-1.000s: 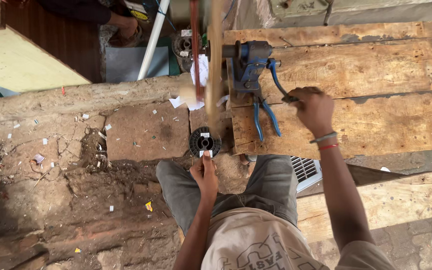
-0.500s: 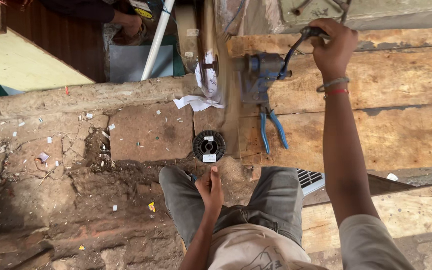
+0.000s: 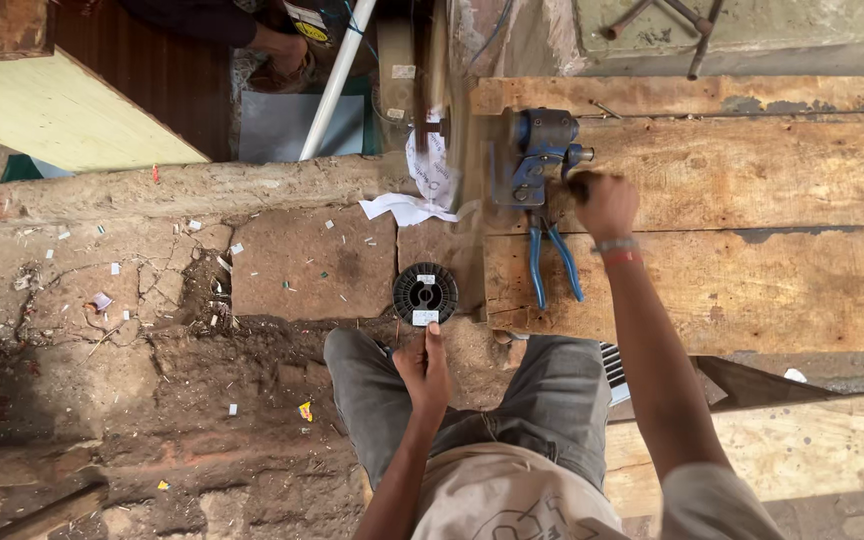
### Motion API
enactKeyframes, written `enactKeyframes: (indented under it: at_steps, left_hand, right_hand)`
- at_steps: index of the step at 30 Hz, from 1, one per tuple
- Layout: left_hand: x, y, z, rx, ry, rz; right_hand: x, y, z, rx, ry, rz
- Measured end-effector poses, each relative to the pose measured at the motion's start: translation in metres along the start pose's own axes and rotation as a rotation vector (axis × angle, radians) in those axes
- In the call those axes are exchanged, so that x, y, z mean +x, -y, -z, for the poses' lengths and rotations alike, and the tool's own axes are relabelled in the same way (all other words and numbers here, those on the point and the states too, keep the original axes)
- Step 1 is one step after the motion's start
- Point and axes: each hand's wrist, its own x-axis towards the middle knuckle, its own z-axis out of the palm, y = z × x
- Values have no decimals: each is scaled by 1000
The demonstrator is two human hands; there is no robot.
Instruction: The person winds copper wire onto a component using a hand-cranked machine, then removes the finished coil by hand.
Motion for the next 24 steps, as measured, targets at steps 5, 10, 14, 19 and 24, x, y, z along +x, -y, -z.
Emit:
enactKeyframes:
  at_steps: [5, 10, 14, 19, 24]
  left_hand:
    - [-5, -1, 2, -59, 10, 43]
    - [-5, -11, 2, -38, 5, 34]
    - [-4, -8, 2, -91, 11, 17]
    - [-3, 0, 0, -64, 3, 46]
    - [-4, 11, 0, -20, -4, 42]
  right_hand:
    - [-94, 21, 80, 5, -341, 337]
    - [-106, 36, 159, 160, -293, 245]
    - [-67, 33, 188, 424, -432, 282]
    - [19, 17, 172, 476, -554, 428]
    - [96, 6, 127, 507, -482, 307]
